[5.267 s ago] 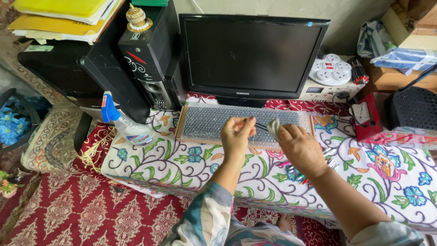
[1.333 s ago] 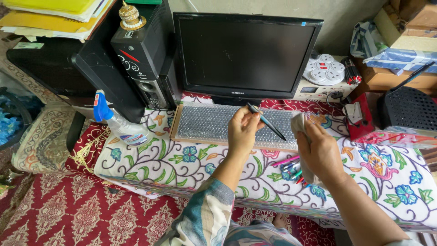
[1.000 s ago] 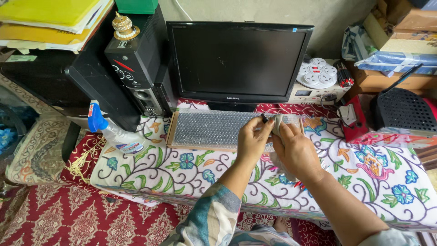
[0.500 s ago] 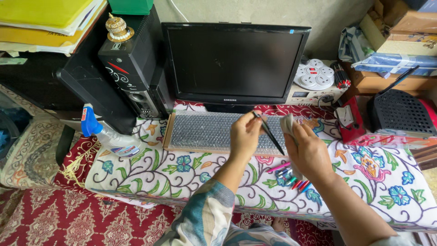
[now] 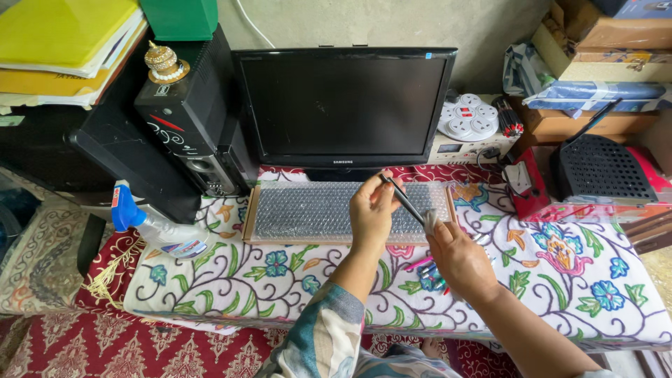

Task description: The person wipes a circular plastic component with a cloth and then cleans several pens individually with the same cloth.

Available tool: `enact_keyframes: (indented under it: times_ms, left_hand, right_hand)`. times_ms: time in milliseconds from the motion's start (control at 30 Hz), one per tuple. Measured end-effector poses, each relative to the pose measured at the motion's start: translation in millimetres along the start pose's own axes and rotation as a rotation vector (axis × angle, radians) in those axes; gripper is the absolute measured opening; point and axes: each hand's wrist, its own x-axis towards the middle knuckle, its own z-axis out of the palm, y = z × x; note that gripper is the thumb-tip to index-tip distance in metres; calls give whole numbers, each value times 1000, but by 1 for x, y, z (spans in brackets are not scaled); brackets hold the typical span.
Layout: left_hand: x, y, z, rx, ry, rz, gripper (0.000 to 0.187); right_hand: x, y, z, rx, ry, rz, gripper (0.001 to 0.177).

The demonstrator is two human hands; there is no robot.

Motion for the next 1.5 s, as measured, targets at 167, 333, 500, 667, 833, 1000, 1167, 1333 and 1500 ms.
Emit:
enact_keyframes:
  times_ms: [167,333,500,667,833,1000,1167,1333,1500]
  left_hand:
    - [21,1,17,81,-18,89,27]
    - [24,-21,62,221,-191,280,27]
    - [16,-39,127,255,-353,315,23]
    - [8,-58,194,298,-548,329,20]
    - [16,-84,258,348,-683,306,20]
    - [41,-121,304,376,-635,328,23]
    - [74,-169,321,500,-485,311,23]
    - [92,-202,325,697,-339,310,29]
    - [99,-224,328,750,-279,411,31]
  right_hand:
    - [-27,52,-7,74,-165,321,32]
    - [-23,123,-33,129,-261,687,44]
    - [-18,157,-74,356,41,527,39]
    - [-8,169,-105,388,-62,604,44]
    - [-2,226,-116,440,28,571,29]
    - [11,297,-142,342,-4,662,26]
    - [48,372,-160,361,71,616,26]
    - [94,417,-153,279,53,640,29]
    - [118,436,-134,333,36,572,31]
